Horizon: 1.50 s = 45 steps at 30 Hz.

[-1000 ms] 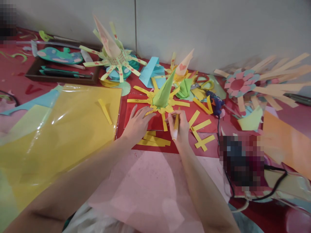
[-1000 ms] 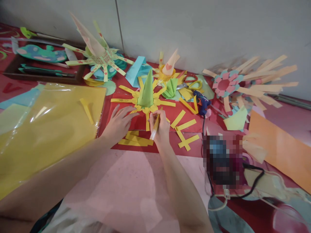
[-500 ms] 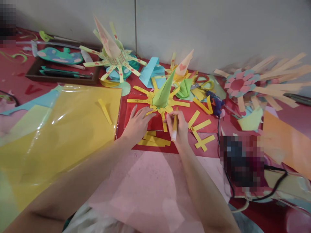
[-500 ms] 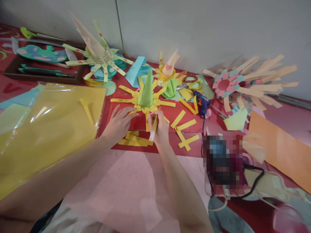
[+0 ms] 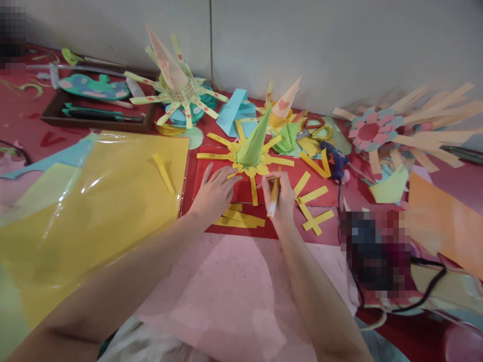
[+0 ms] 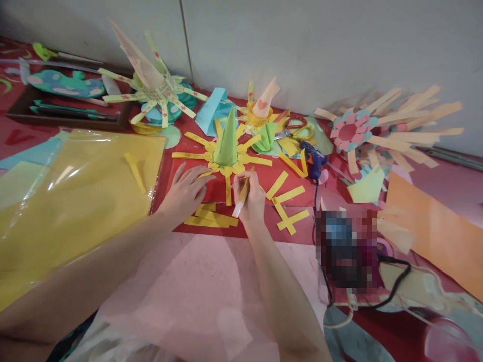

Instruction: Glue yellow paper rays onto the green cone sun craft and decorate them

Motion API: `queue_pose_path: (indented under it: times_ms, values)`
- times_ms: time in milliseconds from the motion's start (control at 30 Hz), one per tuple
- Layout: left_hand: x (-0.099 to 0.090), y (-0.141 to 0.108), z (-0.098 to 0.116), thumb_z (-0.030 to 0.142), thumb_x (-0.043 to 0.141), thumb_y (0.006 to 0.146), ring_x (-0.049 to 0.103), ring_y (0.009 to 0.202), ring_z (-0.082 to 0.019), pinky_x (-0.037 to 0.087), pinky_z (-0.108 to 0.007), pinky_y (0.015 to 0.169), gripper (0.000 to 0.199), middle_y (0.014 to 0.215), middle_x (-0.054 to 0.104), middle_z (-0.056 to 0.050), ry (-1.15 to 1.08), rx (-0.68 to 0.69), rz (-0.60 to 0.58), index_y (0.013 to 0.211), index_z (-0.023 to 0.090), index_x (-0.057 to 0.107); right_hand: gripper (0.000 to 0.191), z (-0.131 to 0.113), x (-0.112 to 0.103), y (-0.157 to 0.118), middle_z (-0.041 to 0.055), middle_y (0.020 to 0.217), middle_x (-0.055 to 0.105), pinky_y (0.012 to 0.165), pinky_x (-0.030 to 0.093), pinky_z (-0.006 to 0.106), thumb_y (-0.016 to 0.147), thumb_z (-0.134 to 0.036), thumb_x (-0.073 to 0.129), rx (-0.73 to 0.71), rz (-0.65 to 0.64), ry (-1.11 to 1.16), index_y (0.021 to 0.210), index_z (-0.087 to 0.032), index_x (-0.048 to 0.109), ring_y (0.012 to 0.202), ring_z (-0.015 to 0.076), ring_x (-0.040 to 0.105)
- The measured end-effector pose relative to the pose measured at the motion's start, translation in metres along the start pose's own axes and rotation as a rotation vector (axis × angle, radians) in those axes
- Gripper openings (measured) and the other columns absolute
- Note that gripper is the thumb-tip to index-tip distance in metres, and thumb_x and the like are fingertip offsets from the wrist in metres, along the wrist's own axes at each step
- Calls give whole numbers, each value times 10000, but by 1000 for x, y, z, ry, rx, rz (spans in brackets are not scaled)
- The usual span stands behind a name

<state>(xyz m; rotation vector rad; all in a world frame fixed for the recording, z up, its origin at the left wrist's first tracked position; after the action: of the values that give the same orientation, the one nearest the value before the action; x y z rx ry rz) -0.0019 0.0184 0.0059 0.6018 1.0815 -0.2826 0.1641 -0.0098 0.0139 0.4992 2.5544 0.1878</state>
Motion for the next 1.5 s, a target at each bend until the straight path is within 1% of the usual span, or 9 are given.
queue_pose_path:
  times_ms: [233, 467, 600, 867, 1033, 1133, 1267, 1367, 1500]
  values:
    - [-2, 1, 1, 118, 405, 901, 529, 1196, -209, 247, -517, 1137, 315, 1225, 611, -55, -21, -49, -1, 1112, 216, 616, 137, 4, 1, 0, -20, 731, 649, 643, 499, 275, 841, -365, 493, 24, -7, -17, 870, -232, 477, 647, 135, 648]
    - [-4, 1, -2, 174, 426, 900, 479, 1247, -258, 223, -542, 1138, 316, 1291, 554, -93, 36, -163, -3, 1173, 200, 583, 127, 12, -13, 6, 42, 861, 636, 748, 478, 352, 836, -342, 496, -62, 150, -221, 892, -230, 515, 863, 196, 605]
    - [-2, 0, -3, 227, 443, 900, 431, 1288, -292, 223, -563, 1128, 355, 1352, 491, -128, 47, -216, -25, 1239, 177, 533, 121, 21, -19, 9, 36, 830, 633, 745, 463, 372, 801, -324, 536, -62, 173, -307, 887, -239, 525, 831, 208, 579]
    - [1, 0, -4, 233, 409, 913, 406, 1307, -299, 223, -540, 1130, 383, 1362, 466, -162, 56, -212, -63, 1268, 125, 505, 153, 22, -16, 11, 30, 839, 635, 742, 476, 343, 819, -352, 512, -53, 142, -246, 905, -228, 494, 792, 174, 609]
    - [0, 0, -3, 220, 417, 909, 436, 1281, -296, 240, -529, 1130, 365, 1344, 480, -161, 34, -206, -53, 1246, 124, 519, 182, 24, -15, 13, 1, 782, 619, 677, 480, 295, 792, -383, 562, 30, 127, -151, 867, -231, 495, 725, 146, 613]
    - [-1, 0, -4, 219, 446, 900, 467, 1251, -274, 288, -503, 1115, 312, 1320, 501, -136, 27, -202, -15, 1192, 159, 535, 211, 23, -15, 13, -19, 759, 596, 622, 472, 261, 784, -415, 579, 55, 132, -99, 852, -234, 494, 681, 124, 599]
    - [-4, 0, -6, 227, 523, 871, 530, 1156, -262, 413, -459, 1027, 207, 1246, 540, -113, 26, -241, 43, 1069, 179, 559, 225, 24, -15, 14, -27, 757, 579, 635, 481, 258, 763, -410, 608, 70, 148, -52, 847, -234, 496, 696, 116, 596]
    - [-8, 1, -6, 226, 541, 870, 587, 1028, -247, 480, -420, 923, 136, 1128, 586, -92, 40, -268, 53, 995, 185, 569, 223, 27, -14, 14, -23, 773, 579, 670, 493, 266, 750, -391, 619, 71, 148, -12, 845, -232, 495, 727, 118, 602]
    - [-11, 2, -8, 211, 527, 887, 614, 886, -227, 502, -376, 796, 95, 963, 638, -61, 76, -270, 38, 964, 195, 580, 223, 29, -15, 15, -14, 797, 601, 686, 492, 274, 760, -394, 610, 71, 136, -29, 859, -230, 496, 742, 125, 611]
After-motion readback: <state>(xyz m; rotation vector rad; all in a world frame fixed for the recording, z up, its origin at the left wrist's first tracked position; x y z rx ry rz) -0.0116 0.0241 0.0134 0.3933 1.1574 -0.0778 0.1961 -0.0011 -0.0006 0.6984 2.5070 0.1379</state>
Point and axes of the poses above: each hand's wrist, its own y-axis towards the middle knuckle, its own x-axis out of the palm, z = x × y, the point moved 2 cm from there along y, towards the middle knuckle
